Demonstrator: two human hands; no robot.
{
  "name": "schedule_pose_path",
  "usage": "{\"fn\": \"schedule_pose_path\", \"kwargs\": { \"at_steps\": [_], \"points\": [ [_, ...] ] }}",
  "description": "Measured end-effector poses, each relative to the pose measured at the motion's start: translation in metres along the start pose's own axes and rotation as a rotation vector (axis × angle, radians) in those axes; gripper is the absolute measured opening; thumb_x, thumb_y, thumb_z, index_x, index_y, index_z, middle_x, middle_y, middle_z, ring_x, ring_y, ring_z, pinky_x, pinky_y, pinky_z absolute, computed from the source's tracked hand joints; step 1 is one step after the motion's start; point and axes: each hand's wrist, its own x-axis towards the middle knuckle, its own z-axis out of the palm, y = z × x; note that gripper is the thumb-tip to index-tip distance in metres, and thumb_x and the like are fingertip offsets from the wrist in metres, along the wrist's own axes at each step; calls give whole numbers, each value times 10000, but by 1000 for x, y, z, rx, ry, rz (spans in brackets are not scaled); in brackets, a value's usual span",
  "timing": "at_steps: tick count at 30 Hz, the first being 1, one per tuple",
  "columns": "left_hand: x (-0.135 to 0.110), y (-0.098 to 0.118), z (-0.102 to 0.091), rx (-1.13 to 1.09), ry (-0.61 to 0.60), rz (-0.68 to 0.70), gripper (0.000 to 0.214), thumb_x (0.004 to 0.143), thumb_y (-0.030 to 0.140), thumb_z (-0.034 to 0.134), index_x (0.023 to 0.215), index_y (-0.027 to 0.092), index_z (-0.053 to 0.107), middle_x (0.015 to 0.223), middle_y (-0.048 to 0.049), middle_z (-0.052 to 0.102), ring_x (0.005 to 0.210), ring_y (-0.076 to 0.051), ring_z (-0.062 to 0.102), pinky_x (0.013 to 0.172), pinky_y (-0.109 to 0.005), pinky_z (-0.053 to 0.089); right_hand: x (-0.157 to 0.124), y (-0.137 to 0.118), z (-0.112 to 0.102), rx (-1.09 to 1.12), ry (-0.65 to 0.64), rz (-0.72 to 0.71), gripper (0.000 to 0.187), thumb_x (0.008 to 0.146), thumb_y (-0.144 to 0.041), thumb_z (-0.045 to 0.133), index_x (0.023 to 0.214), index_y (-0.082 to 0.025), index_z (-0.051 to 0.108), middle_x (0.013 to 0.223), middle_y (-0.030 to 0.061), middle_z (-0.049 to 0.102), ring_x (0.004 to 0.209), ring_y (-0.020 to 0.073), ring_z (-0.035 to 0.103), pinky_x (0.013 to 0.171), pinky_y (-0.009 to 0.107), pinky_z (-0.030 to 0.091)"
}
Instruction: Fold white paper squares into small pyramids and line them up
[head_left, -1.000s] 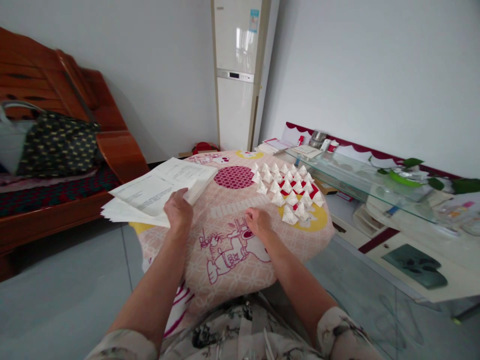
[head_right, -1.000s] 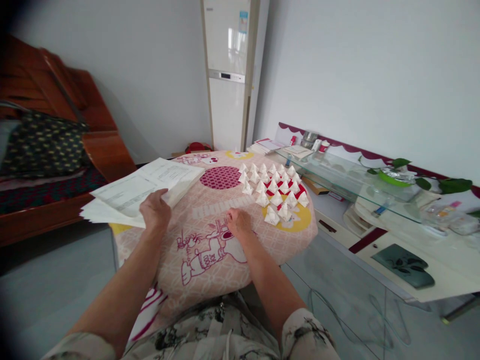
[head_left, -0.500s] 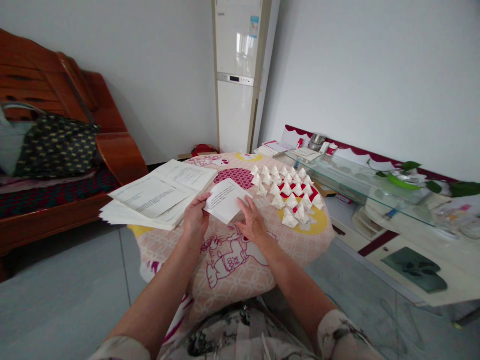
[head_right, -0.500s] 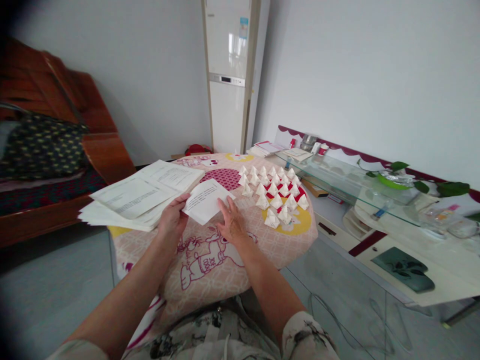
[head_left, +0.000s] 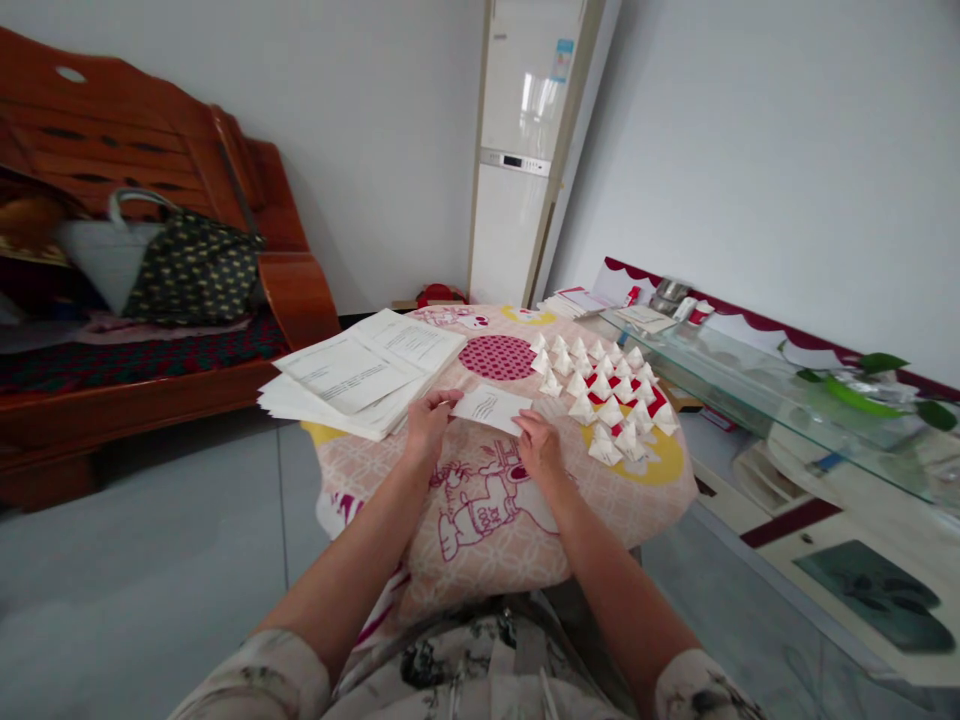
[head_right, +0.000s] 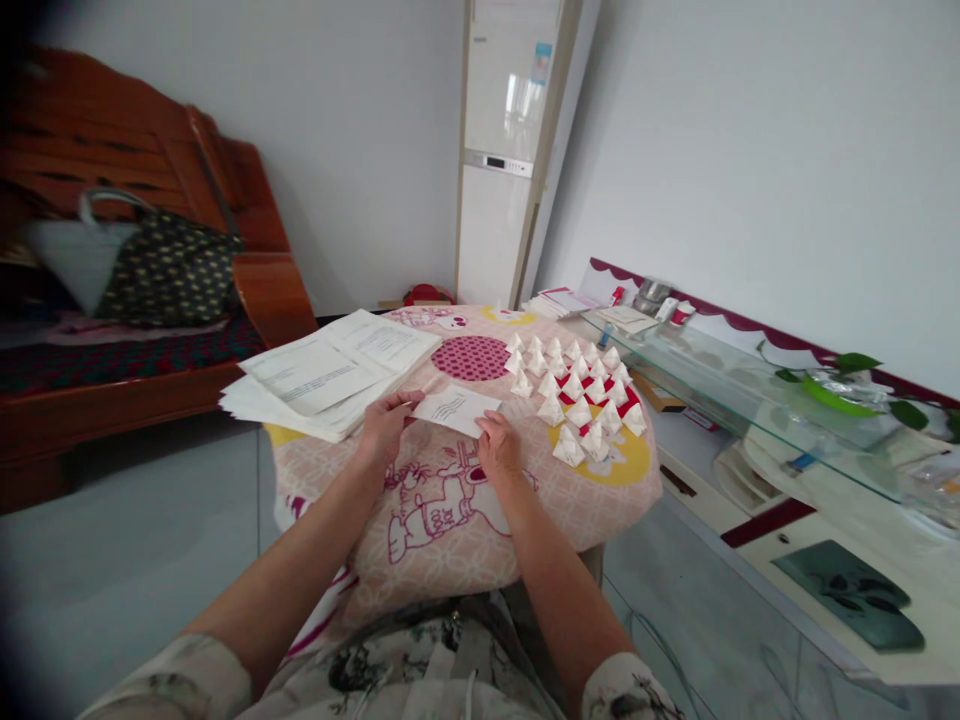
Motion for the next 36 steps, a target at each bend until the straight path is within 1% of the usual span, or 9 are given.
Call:
{"fn": "schedule_pose_path", "kwargs": {
  "at_steps": [5,9,11,15,20,24,29,33,36],
  "points": [
    [3,-1,-7,257,-44,224,283,634,77,532,851,154,698,1084,-109,697,1065,-243,640,948,-409,526,3,5,-8,93,39,116,247,830,-136,524,796,-172,766,1159,128,743,1052,229,701,969,346,525],
    [-1,0,-8,658,-294,437,505,599,72,638,1088,180,700,1244,-113,664,1207,-280,582,1080,-425,438,3,6,-13,152,34,162,273,798,-126,512,837,-180,776,1119,100,761,1028,224,713,943,334,538],
    [-5,0,-8,732,-401,476,465,633,129,674,1094,181,705,1241,-104,675,1157,-268,607,1047,-394,451,2,7,-14,148,15,179,291,775,-111,511,866,-178,779,1069,95,774,996,223,721,930,337,543],
    [-7,1,-8,816,-548,368,198,707,217,629,851,159,751,885,-57,735,807,-196,634,770,-296,488,0,9,-14,37,7,209,268,738,-116,546,875,-153,774,981,116,778,950,238,717,909,347,541],
    [-6,2,-11,841,-550,301,204,717,308,602,692,126,692,558,21,534,549,-113,435,534,-238,328,-3,12,-17,75,-2,198,237,702,-255,683,897,-144,761,961,119,776,917,268,708,831,355,550],
    [-7,4,-12,779,-583,250,298,743,414,624,618,144,609,531,27,466,518,-95,367,498,-237,258,-3,15,-18,200,-70,218,272,762,-389,663,840,-148,760,763,84,766,749,248,705,700,326,543],
    [-8,2,-10,707,-589,232,470,824,579,543,624,155,566,539,18,455,515,-101,378,497,-249,256,-1,15,-18,247,-55,207,329,778,-460,649,822,-145,734,714,50,725,689,205,651,658,287,499],
    [-4,-1,-5,673,-506,226,409,853,485,476,606,165,543,532,19,445,520,-113,396,508,-254,281,8,10,-19,162,-2,213,434,855,-534,500,596,-191,558,530,-20,509,564,147,489,534,252,362],
    [3,2,-2,806,-497,209,282,799,360,536,622,155,613,517,17,485,528,-123,430,529,-261,293,21,7,-21,53,-28,223,380,835,-430,513,536,-215,419,513,-42,412,558,127,423,523,254,286]
  ]
}}
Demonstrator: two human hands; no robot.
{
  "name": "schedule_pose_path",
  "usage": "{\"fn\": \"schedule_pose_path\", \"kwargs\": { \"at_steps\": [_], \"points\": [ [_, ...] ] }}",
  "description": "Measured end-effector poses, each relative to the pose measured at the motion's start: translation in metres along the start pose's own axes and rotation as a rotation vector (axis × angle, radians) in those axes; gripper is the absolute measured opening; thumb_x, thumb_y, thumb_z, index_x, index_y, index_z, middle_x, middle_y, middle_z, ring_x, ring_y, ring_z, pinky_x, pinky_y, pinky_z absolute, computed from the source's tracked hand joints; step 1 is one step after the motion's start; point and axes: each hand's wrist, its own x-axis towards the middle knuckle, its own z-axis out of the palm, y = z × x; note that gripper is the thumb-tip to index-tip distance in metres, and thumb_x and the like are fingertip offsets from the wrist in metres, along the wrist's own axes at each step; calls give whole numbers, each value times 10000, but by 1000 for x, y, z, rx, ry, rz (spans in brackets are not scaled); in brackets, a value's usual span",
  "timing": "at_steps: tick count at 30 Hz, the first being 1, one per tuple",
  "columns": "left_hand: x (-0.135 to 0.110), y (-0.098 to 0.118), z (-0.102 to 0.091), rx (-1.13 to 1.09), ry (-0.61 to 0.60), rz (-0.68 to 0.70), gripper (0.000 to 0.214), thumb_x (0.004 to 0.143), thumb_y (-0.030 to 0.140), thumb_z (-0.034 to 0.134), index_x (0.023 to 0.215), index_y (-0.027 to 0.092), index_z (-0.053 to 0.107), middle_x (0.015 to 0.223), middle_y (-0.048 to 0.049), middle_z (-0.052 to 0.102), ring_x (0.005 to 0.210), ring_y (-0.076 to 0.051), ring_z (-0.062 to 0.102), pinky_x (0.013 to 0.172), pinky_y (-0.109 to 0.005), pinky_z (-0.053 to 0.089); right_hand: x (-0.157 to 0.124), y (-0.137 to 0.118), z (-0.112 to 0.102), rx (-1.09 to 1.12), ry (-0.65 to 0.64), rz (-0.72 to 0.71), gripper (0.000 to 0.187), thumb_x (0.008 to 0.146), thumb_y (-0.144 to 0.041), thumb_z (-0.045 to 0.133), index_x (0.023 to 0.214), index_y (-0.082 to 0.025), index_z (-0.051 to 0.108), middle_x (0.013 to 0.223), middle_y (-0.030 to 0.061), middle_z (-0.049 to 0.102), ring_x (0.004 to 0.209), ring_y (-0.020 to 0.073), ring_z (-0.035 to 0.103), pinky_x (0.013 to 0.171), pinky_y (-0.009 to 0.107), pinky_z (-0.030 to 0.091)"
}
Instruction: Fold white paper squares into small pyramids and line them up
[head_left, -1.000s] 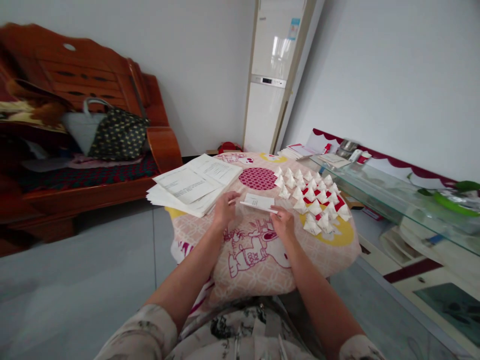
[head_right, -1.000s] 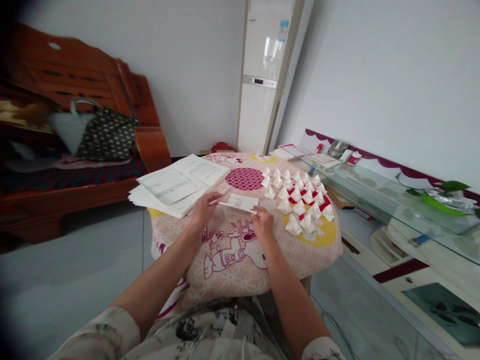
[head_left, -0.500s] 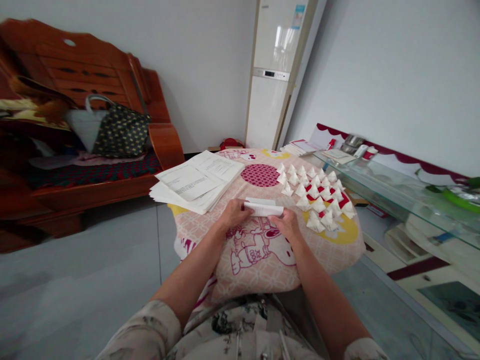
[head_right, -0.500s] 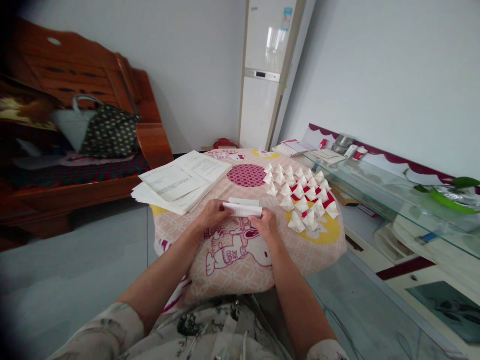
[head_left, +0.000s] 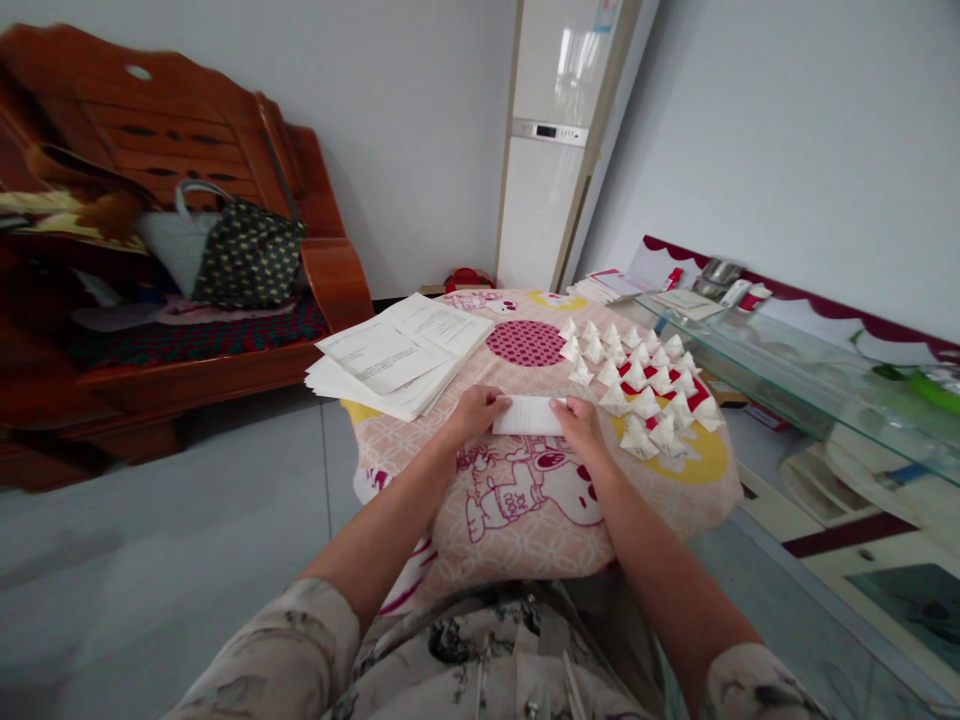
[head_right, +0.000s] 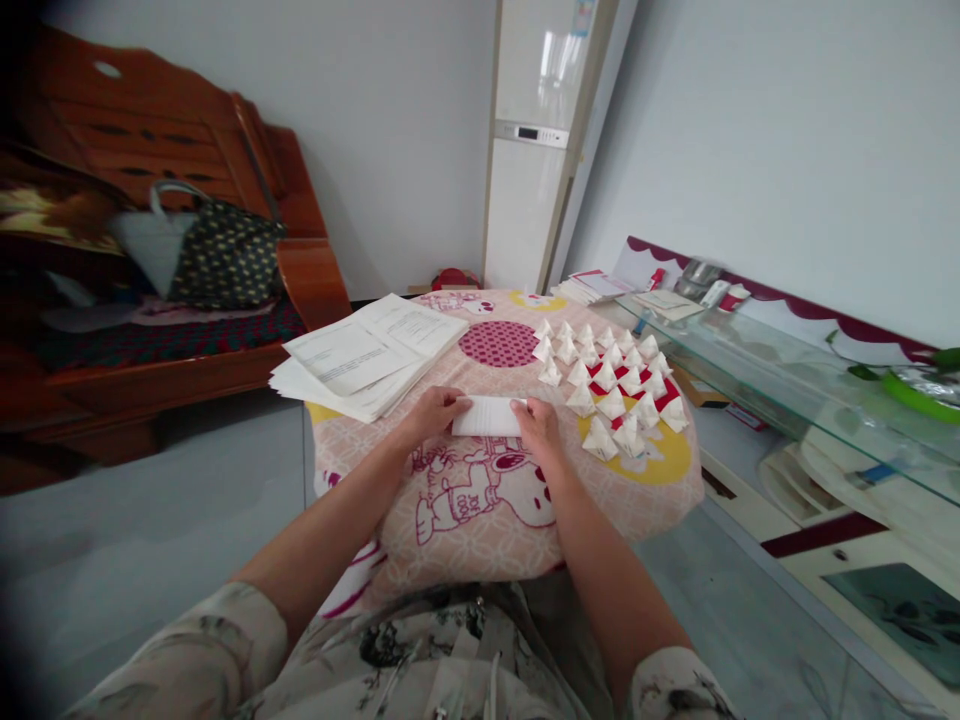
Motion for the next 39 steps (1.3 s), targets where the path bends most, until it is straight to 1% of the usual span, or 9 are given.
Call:
{"fn": "schedule_pose_path", "kwargs": {
  "at_steps": [6,10,14,18,26,30,34,36,39],
  "points": [
    [17,10,-14,459,-88,-93,196,780,277,607,687,155,729,525,-11,590,555,-138,524,556,-262,343,27,-8,-3,-150,-246,50,325,839,-319,552,546,-194,486,526,-44,441,543,113,425,509,244,270],
    [21,12,-14,566,-94,-127,145,731,278,691,719,148,752,673,-60,685,674,-177,608,601,-266,389,37,-10,-5,-186,-347,63,256,794,-230,635,554,-170,567,515,-39,481,533,108,445,516,237,283],
    [23,12,-13,685,-142,-180,228,779,347,689,862,156,778,836,-84,741,798,-208,666,674,-271,451,38,-13,-7,-284,-422,98,185,799,-203,662,621,-153,641,531,-19,524,552,114,479,546,236,315],
    [25,12,-16,713,-178,-192,208,800,309,677,904,156,773,866,-81,748,817,-202,674,714,-270,471,37,-9,-6,-361,-429,86,168,823,-235,665,685,-142,692,608,23,610,592,132,522,572,248,328],
    [12,1,-11,623,-45,-86,132,841,218,613,894,161,720,857,-57,724,790,-180,651,744,-285,496,28,-5,5,-483,-274,57,175,888,-263,609,790,-165,716,769,59,704,695,164,568,627,275,323],
    [4,-2,-7,571,45,213,281,825,117,580,1082,155,690,1113,-103,698,1019,-228,646,879,-357,531,25,-9,5,-519,-265,83,164,890,-272,606,806,-181,713,780,64,707,696,174,580,618,286,316],
    [-5,3,1,438,-117,370,246,939,203,525,1107,149,696,1163,-113,706,1098,-211,658,985,-370,532,24,-11,5,-524,-262,102,154,883,-276,620,780,-191,697,763,70,704,694,186,586,612,295,301],
    [-11,7,6,497,-233,377,305,977,271,497,1200,150,667,1231,-117,696,1183,-224,636,1036,-381,510,23,-10,5,-516,-255,98,162,880,-275,626,751,-197,685,749,70,700,688,188,584,615,298,300],
    [-20,11,15,644,-294,396,382,982,244,475,1335,143,579,1416,-138,585,1321,-235,549,1115,-395,446,23,-8,5,-492,-240,78,194,881,-274,620,708,-201,666,725,65,689,668,182,569,618,299,303]
  ]
}}
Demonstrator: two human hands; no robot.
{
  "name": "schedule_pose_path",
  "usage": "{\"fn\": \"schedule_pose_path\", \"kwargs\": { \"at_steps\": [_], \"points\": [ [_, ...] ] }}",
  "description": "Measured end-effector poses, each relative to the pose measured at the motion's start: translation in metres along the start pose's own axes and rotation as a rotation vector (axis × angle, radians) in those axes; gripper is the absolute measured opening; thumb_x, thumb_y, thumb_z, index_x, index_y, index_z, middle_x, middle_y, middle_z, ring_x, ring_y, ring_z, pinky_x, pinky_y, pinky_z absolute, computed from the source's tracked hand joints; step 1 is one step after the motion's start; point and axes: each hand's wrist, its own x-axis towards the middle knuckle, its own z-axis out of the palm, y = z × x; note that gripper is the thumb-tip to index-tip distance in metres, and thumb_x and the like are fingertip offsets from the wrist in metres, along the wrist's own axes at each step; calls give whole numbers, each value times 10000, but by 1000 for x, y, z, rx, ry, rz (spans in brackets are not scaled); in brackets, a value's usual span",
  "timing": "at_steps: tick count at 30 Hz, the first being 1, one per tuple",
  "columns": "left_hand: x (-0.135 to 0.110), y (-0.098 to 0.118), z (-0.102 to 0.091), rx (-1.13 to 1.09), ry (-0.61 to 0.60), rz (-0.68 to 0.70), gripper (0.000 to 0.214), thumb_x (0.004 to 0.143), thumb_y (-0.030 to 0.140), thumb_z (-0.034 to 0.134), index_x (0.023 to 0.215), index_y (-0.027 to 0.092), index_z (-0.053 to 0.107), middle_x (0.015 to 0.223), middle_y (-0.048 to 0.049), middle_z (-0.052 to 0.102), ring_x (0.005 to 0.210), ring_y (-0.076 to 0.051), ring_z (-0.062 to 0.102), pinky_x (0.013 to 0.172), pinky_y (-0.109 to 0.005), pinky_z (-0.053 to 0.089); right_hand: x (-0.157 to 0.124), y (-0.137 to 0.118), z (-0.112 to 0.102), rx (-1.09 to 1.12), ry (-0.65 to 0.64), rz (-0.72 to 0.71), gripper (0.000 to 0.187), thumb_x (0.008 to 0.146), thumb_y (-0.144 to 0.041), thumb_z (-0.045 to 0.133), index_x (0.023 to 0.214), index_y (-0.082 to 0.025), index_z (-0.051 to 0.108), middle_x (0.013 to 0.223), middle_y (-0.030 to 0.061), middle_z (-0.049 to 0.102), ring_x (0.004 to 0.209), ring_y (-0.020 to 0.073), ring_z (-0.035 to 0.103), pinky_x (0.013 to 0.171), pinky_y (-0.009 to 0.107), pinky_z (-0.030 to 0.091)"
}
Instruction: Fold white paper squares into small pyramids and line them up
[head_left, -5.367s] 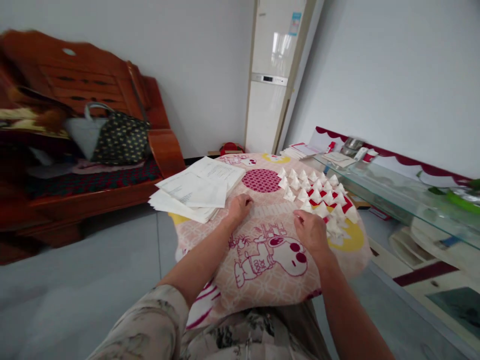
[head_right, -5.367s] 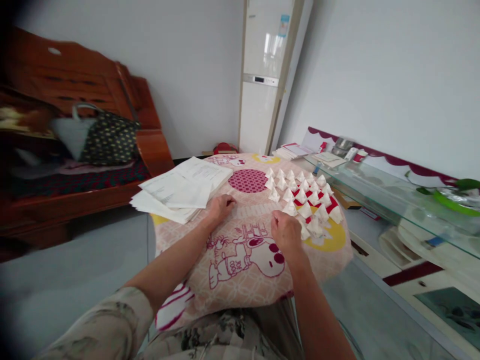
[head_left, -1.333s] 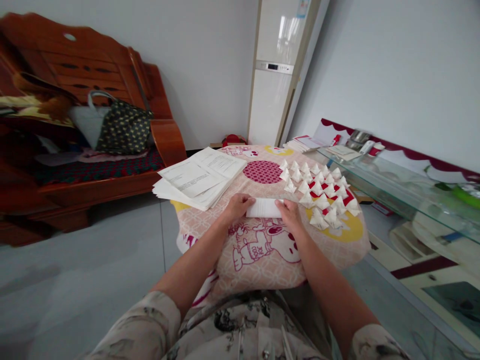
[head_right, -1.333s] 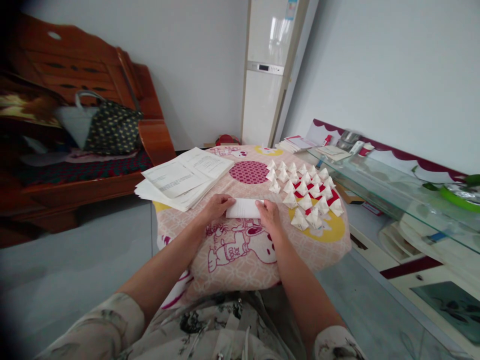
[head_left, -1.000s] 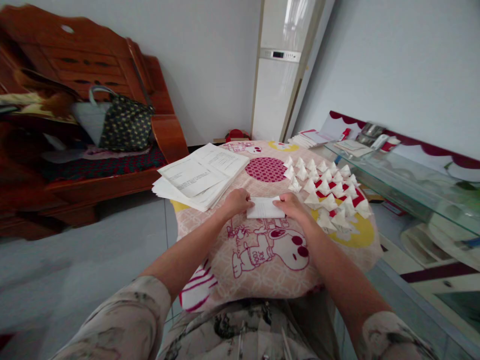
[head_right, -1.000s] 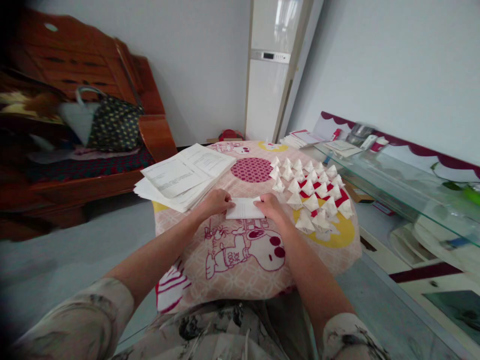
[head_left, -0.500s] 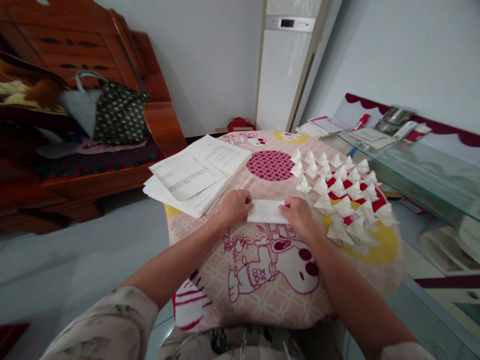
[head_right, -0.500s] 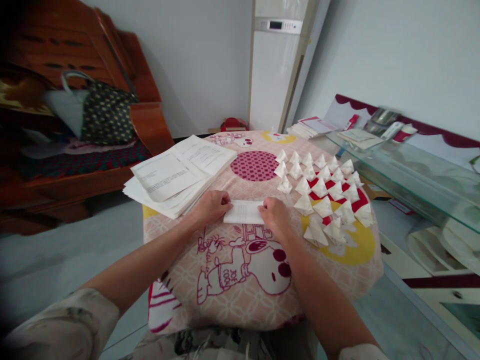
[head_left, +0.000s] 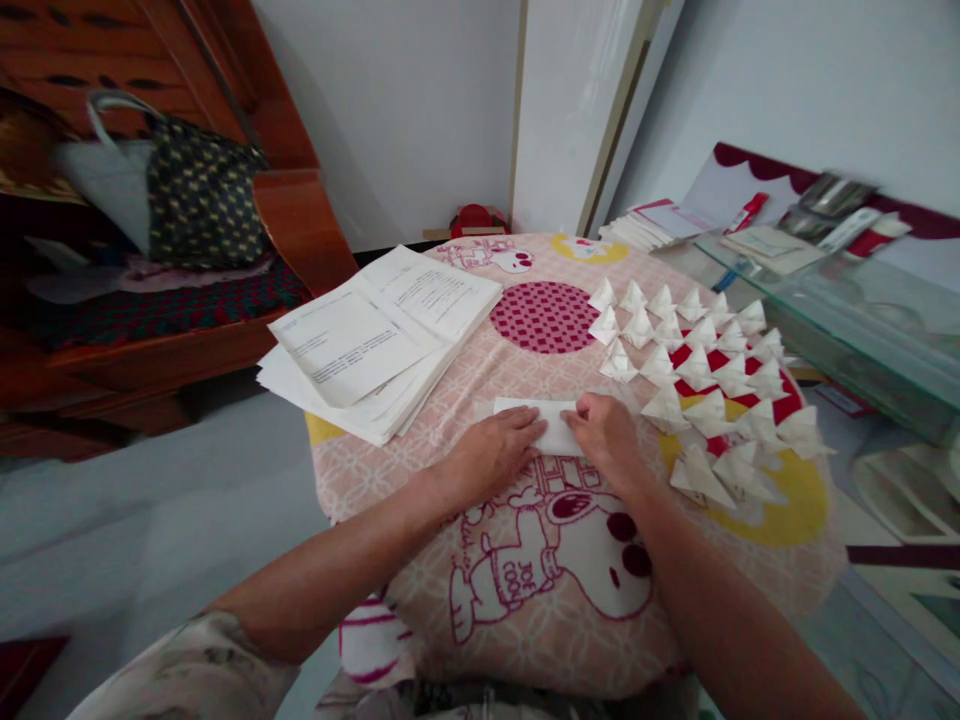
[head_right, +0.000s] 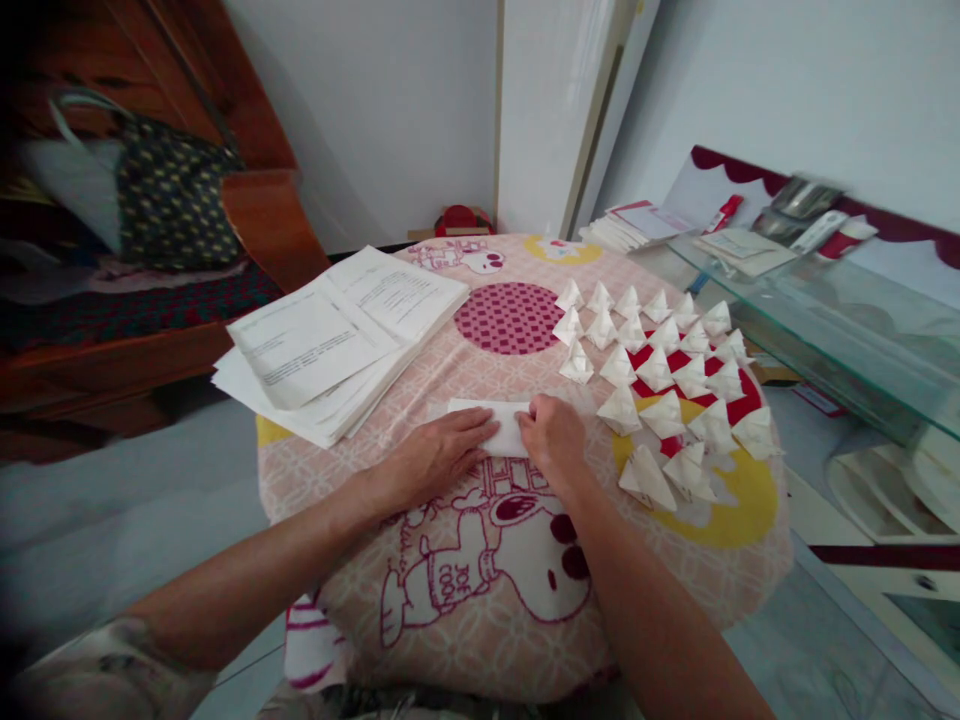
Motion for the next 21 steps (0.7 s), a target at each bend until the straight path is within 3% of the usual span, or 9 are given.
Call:
{"fn": "schedule_pose_path", "kwargs": {
  "at_steps": [4,9,21],
  "points": [
    [-5,4,9,111,-76,24,490,947,163,465,1436,127,476,1523,-162,470,1415,-262,447,1170,-419,365,3,4,0,62,-11,-7,261,893,-278,582,653,-196,642,668,49,655,616,162,526,606,294,306],
    [-9,3,12,138,-114,16,620,899,126,471,1509,167,366,1585,-147,381,1474,-260,352,1186,-440,313,4,7,1,97,-16,4,210,857,-251,603,661,-186,644,650,38,645,596,149,499,605,283,313],
    [-9,4,8,147,-158,-13,592,937,148,442,1522,161,355,1609,-157,329,1493,-279,311,1214,-472,255,-1,7,5,38,35,0,225,892,-268,558,703,-188,650,705,62,677,632,167,531,609,290,309]
  ]
}}
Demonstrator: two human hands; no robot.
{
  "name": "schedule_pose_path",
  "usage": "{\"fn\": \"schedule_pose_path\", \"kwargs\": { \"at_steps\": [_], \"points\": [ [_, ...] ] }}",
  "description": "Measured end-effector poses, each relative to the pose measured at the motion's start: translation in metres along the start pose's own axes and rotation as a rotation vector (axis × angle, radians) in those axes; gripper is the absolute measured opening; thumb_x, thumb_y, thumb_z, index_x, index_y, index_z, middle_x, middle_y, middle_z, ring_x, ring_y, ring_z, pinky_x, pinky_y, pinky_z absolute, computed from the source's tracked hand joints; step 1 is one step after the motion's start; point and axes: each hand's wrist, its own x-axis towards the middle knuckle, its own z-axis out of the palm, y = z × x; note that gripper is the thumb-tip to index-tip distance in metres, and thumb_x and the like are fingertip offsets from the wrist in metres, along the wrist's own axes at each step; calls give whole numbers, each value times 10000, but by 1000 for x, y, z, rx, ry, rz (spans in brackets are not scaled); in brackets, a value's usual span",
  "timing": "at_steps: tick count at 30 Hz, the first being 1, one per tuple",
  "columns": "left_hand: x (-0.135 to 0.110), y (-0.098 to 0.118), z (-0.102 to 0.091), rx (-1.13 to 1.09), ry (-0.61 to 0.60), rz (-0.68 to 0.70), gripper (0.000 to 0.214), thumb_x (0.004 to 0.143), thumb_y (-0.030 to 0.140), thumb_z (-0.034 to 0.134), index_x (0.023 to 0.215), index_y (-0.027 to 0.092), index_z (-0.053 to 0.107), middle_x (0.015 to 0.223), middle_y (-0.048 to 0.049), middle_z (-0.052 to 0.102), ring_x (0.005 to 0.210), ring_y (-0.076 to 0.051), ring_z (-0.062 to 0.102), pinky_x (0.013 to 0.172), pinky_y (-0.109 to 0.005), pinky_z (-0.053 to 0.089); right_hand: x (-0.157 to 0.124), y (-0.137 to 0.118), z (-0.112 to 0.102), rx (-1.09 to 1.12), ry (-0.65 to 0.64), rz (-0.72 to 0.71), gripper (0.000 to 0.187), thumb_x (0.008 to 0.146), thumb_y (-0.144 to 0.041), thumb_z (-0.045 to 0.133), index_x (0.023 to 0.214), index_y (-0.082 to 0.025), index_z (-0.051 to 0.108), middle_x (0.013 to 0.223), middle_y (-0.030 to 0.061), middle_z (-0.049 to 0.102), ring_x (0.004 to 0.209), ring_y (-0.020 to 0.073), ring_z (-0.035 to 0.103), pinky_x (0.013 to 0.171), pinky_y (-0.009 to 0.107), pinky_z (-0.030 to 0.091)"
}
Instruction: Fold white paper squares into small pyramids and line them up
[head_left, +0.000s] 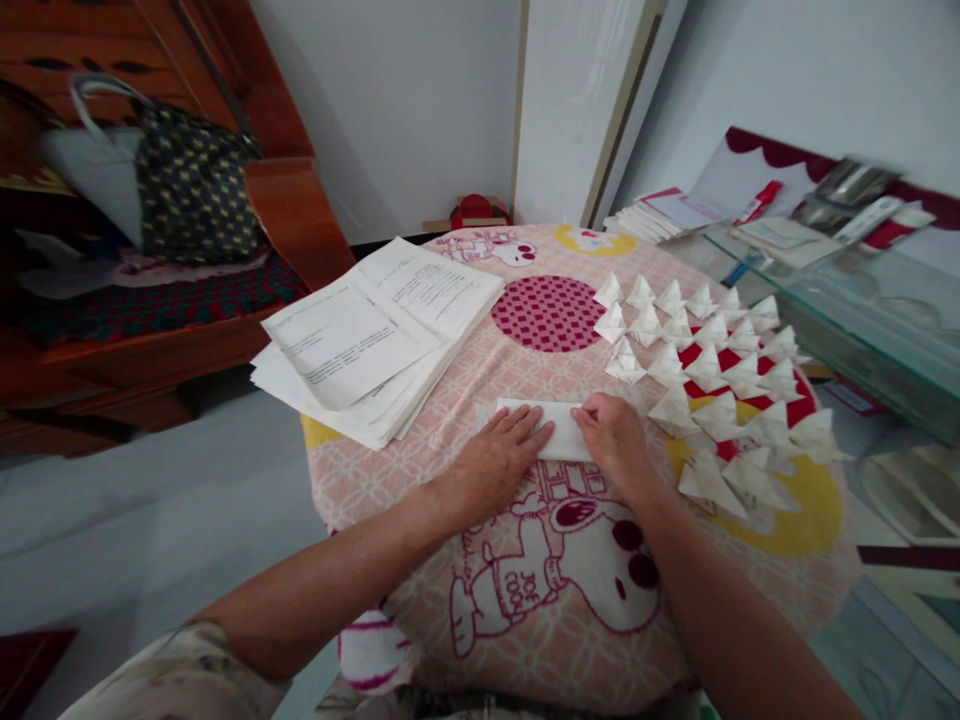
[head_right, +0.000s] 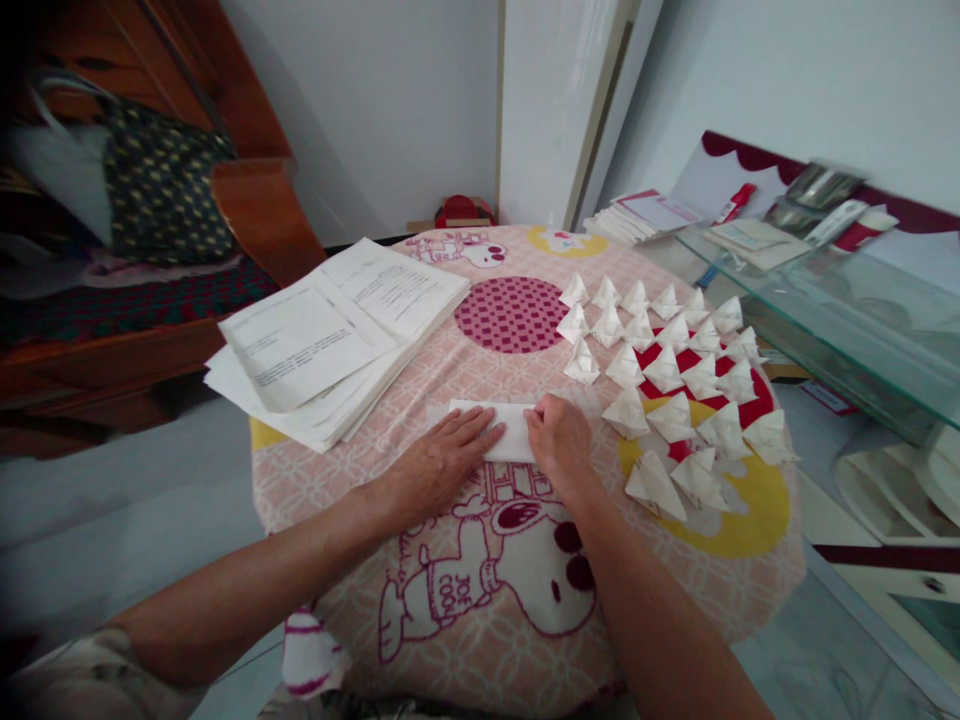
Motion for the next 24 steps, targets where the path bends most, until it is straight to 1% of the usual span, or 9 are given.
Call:
{"fn": "schedule_pose_path", "kwargs": {
  "at_steps": [5,10,14,19,24],
  "points": [
    [0,0,2,0,30,-3,575,943,155,442,1513,169,366,1605,-145,344,1494,-269,309,1220,-474,238,-1,-2,0,-35,-6,4,221,908,-264,539,739,-187,659,735,68,690,652,177,550,620,296,307],
    [0,0,-1,-10,6,-15,561,954,158,439,1511,137,375,1602,-168,339,1493,-295,307,1224,-496,222,-1,-5,-3,-70,-43,29,224,935,-265,529,787,-179,675,802,93,715,707,199,591,631,304,309],
    [0,-1,0,-2,28,-8,569,950,152,432,1514,142,363,1605,-161,336,1495,-279,305,1224,-491,229,-3,-8,-4,-92,-49,34,220,952,-264,523,835,-170,684,845,105,729,739,207,612,643,307,323],
    [0,-1,1,2,22,-17,563,953,160,425,1511,129,367,1600,-170,341,1495,-288,305,1226,-498,233,-6,-11,-4,-105,-16,24,213,954,-267,522,838,-183,680,831,99,729,727,206,615,644,308,330],
    [0,-1,1,-19,37,-13,571,934,131,425,1503,111,376,1587,-182,362,1494,-288,307,1227,-502,234,-5,-13,-5,-121,-20,42,219,948,-261,515,825,-186,680,803,99,727,702,205,614,622,313,323]
  ]
}}
